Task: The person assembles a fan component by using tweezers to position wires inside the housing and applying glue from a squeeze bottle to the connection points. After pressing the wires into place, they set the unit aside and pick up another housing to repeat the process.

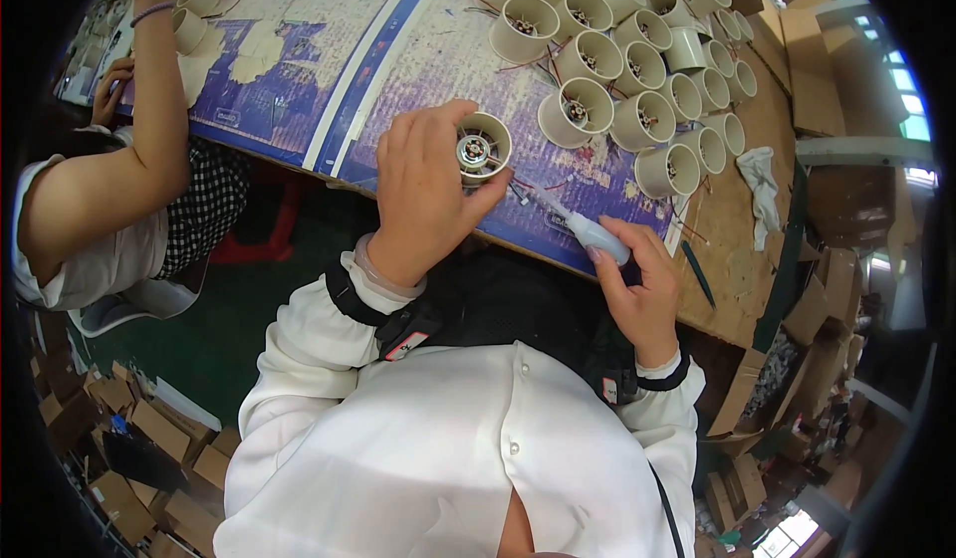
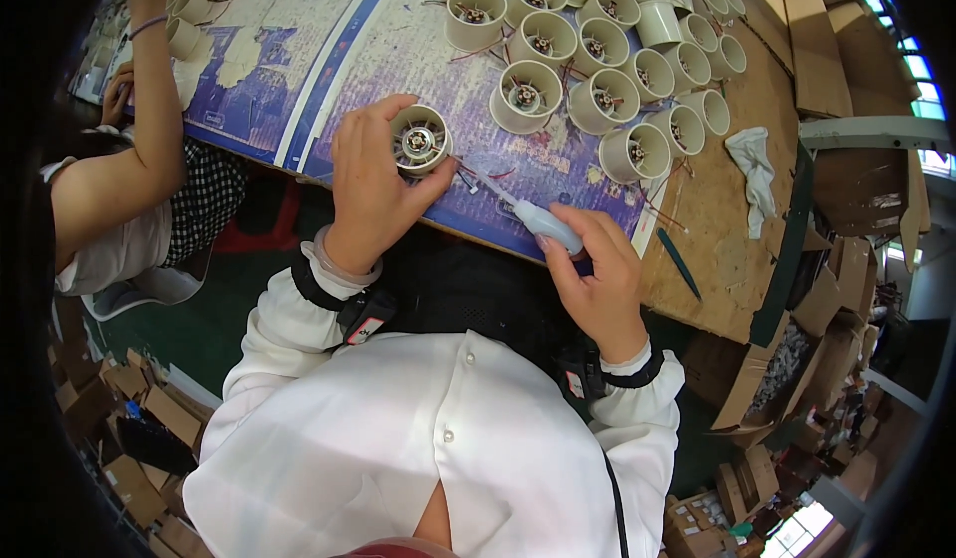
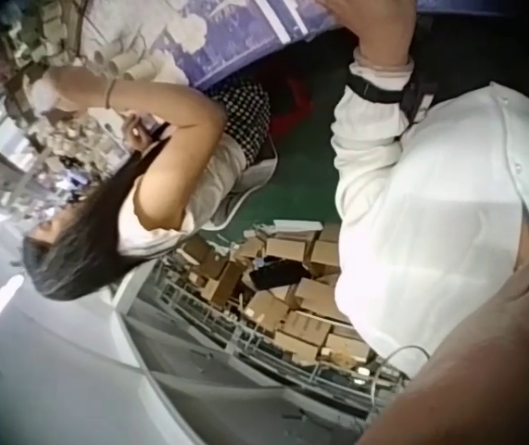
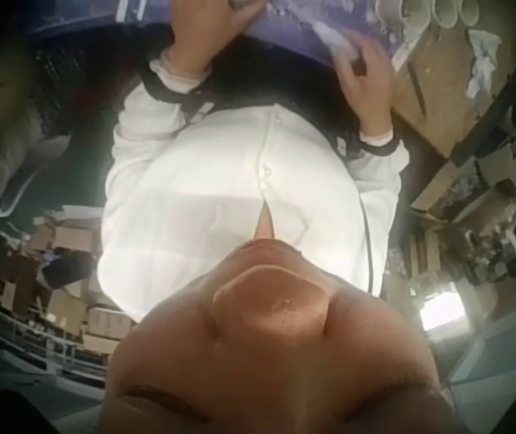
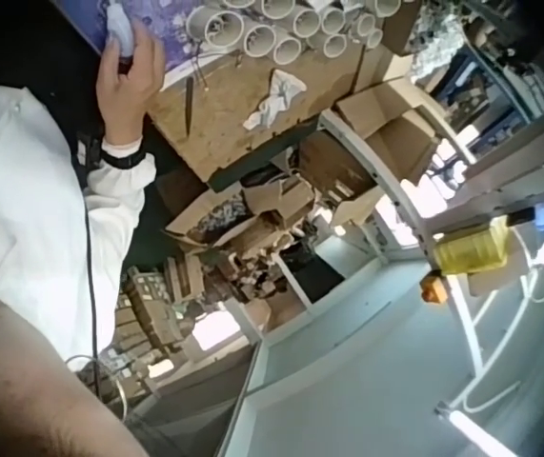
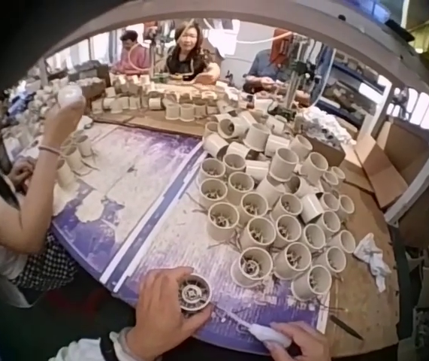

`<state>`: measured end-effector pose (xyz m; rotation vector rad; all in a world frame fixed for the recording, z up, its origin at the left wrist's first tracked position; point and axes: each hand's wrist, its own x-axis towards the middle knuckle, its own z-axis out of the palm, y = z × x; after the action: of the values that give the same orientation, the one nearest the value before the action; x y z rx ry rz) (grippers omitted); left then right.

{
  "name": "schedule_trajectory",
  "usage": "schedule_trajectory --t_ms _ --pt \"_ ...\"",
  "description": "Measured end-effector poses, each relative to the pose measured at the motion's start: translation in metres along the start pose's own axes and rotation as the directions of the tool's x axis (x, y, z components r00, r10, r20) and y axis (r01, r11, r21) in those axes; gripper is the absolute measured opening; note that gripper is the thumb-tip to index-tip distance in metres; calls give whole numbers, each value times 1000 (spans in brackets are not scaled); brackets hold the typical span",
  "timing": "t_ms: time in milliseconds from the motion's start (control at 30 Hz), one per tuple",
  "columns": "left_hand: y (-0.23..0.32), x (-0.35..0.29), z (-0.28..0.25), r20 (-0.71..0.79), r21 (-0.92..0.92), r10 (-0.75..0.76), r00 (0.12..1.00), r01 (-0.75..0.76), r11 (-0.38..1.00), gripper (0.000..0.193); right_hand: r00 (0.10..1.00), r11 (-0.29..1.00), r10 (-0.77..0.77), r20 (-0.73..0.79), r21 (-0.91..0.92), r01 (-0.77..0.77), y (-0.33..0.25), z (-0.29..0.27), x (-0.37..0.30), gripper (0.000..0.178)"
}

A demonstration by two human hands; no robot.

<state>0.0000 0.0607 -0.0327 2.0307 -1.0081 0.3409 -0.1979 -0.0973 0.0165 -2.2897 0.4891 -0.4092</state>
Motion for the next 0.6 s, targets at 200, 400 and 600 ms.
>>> schedule_trajectory --t_ms 200,400,600 --pt "0 1 -2 -7 -28 14 1000 -14 1000 64 997 993 -72 1 -95 72 -3 -5 3 31" --pt "-1 0 -1 -5 -39 -3 1000 3 999 64 987 964 -159 22 -213 159 -12 -13 8 32" --pt "-2 0 -2 -5 -69 -8 1000 8 998 67 975 929 -217 40 -299 219 -20 -18 14 33"
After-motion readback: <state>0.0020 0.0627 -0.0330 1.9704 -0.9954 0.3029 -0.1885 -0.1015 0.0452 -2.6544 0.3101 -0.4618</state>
